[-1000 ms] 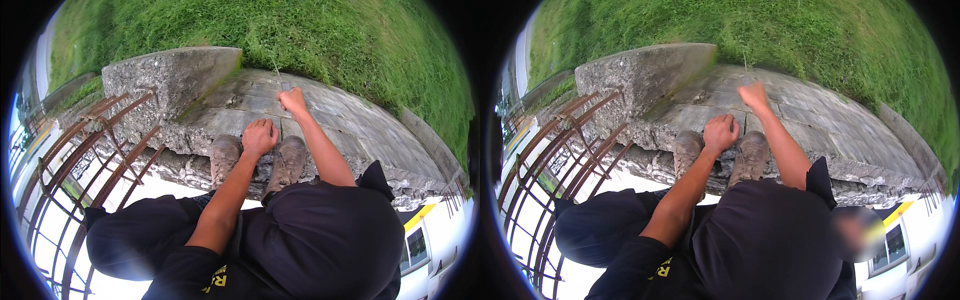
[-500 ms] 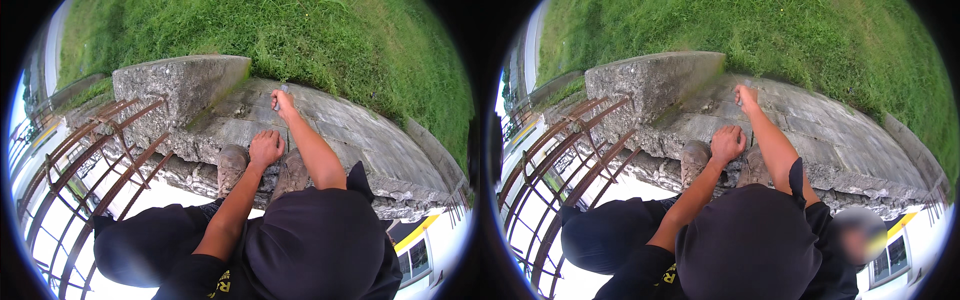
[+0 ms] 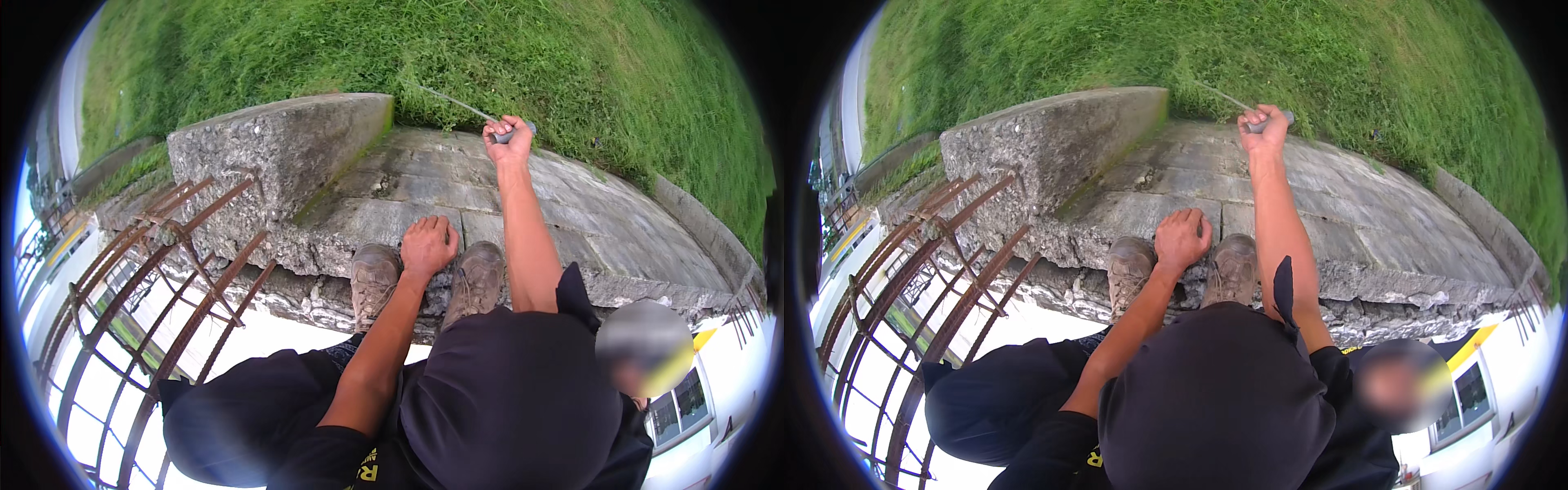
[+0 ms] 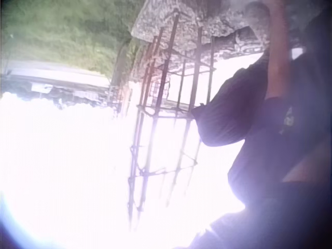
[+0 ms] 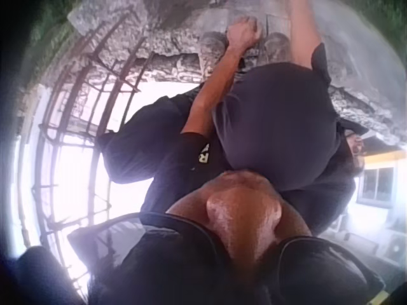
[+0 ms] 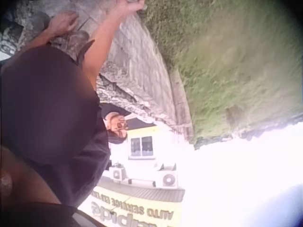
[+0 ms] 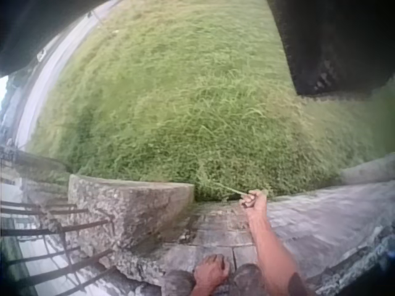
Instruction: The person uses a tape measure to measure the perimeter of a concrete area next to a grassy slope. They extend the tape along the edge, walk around the area, and retract the tape as they go.
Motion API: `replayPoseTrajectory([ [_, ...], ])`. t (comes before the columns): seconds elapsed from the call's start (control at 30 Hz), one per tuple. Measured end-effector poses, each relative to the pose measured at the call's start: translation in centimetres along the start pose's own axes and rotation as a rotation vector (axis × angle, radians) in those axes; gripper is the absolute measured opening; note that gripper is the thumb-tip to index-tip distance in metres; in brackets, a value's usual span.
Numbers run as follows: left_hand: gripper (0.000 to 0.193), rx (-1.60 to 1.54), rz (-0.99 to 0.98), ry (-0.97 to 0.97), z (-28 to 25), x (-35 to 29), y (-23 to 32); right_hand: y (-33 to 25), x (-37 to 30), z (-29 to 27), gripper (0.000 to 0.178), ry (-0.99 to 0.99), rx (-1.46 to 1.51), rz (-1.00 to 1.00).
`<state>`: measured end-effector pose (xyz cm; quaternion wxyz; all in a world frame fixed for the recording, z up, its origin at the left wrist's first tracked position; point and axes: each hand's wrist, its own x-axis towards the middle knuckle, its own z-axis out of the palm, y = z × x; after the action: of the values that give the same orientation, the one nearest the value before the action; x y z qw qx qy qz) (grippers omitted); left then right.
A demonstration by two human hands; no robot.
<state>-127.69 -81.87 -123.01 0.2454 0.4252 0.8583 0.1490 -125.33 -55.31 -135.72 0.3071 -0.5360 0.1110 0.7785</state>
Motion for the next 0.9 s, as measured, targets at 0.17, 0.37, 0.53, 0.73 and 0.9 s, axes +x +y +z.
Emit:
replayPoseTrajectory([
  [0.17, 0.016, 0.019, 0.003, -0.008, -0.1, 0.0, 0.2, -6.2, -5.8, 2.4, 0.048, -0.206, -0.571, -0.203],
  [0.37, 0.016, 0.042, 0.009, -0.021, 0.7, 0.0, 0.0, -7.1, -7.8, 5.6, 0.046, -0.237, -0.837, -0.603],
  [0.53, 0.015, 0.067, 0.045, 0.005, 0.5, 0.2, 0.4, -8.1, -8.0, 3.3, 0.032, -0.112, -0.776, -0.647],
  [0.73, 0.013, 0.068, 0.054, 0.02, 0.5, 0.2, 0.3, -8.3, -5.8, -2.4, 0.012, 0.102, -0.748, -0.561],
  [0.9, 0.013, 0.044, 0.069, 0.071, 0.8, 0.1, 0.2, -5.7, -4.7, -7.5, 0.018, 0.22, -0.893, -0.407],
])
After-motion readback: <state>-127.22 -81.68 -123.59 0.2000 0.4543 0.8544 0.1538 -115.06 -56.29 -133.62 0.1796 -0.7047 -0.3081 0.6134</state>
